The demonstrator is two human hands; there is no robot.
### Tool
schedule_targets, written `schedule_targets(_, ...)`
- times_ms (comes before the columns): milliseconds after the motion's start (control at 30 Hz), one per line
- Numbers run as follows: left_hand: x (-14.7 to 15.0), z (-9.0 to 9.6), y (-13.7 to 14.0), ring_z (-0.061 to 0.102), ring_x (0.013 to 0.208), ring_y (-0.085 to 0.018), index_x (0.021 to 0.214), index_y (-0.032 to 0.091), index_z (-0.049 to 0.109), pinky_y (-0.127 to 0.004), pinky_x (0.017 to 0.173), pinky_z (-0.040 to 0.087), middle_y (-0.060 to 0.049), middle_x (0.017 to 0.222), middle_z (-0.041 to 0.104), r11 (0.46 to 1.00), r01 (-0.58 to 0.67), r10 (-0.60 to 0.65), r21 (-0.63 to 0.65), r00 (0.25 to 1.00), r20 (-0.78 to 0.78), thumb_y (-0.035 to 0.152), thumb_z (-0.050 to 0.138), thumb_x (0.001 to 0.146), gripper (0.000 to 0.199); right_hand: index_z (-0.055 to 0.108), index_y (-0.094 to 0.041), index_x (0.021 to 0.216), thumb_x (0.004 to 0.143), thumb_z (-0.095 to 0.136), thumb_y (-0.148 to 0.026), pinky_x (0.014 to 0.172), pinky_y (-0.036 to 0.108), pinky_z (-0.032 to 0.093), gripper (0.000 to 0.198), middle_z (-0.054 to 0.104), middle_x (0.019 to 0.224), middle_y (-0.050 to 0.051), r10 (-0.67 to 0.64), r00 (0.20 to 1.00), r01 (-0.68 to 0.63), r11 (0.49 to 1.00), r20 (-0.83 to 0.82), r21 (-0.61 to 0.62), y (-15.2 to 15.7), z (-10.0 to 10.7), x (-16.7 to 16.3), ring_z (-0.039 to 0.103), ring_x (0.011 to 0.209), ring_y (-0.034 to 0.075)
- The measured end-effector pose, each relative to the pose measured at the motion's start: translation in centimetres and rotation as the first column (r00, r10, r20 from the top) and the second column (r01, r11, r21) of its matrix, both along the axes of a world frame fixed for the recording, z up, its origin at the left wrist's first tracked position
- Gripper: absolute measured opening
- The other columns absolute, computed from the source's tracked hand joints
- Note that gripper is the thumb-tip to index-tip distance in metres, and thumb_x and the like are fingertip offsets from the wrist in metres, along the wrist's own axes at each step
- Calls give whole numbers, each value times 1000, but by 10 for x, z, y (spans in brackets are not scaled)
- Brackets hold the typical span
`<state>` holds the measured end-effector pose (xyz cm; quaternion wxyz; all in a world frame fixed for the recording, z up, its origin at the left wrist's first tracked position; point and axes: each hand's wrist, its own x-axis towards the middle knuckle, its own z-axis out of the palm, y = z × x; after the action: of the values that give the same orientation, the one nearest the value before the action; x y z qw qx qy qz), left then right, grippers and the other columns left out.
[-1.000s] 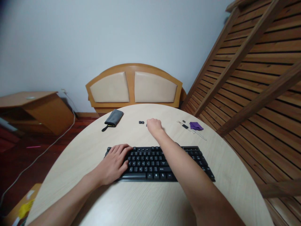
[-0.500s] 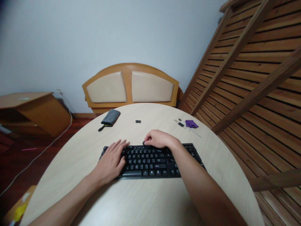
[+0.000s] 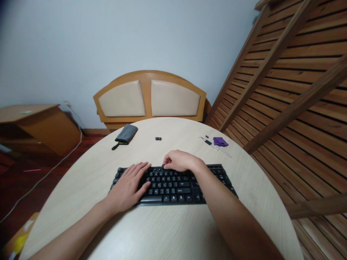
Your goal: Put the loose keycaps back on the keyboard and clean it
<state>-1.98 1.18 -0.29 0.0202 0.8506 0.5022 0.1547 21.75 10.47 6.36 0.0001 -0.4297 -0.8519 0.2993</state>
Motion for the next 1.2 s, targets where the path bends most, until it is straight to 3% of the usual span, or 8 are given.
schedule_targets(200, 1, 3, 0, 44, 140, -29, 146, 16, 43, -53, 119, 32, -13, 151, 49, 1000, 0, -1, -26, 1000, -23, 44, 43, 101, 53, 75, -22, 105, 88, 65, -28, 73, 24, 48, 20, 77, 103, 5, -30, 988, 13, 993, 154, 113, -7, 4, -4, 69, 90, 19)
schedule_targets(633, -1, 2, 0, 44, 139, -29, 146, 18, 43, -53, 119, 32, -12, 150, 50, 1000, 10, -10, -11, 1000, 3, 45, 43, 101, 52, 76, -21, 103, 88, 62, -25, 81, 33, 50, 21, 77, 105, 12, -113, 943, 4, 945, 315, 326, -28, 14, -21, 71, 100, 29)
schedule_targets(1000, 0, 3, 0, 45, 139, -29, 146, 17, 44, -54, 118, 33, -13, 150, 51, 1000, 5, -5, -20, 1000, -2, 44, 43, 101, 52, 77, -17, 103, 93, 61, -28, 82, 35, 54, 22, 77, 105, 16, -108, 914, -56, 921, 390, 386, -31, 14, -27, 72, 100, 32)
schedule_targets(1200, 0, 0, 1, 45, 138, -29, 146, 19, 44, -53, 119, 32, -12, 149, 51, 1000, 13, -13, -6, 1000, 14, 43, 44, 101, 52, 75, -10, 105, 95, 53, -16, 80, 37, 56, 25, 76, 101, 22, -119, 893, -75, 911, 433, 405, -39, 12, -38, 73, 100, 33)
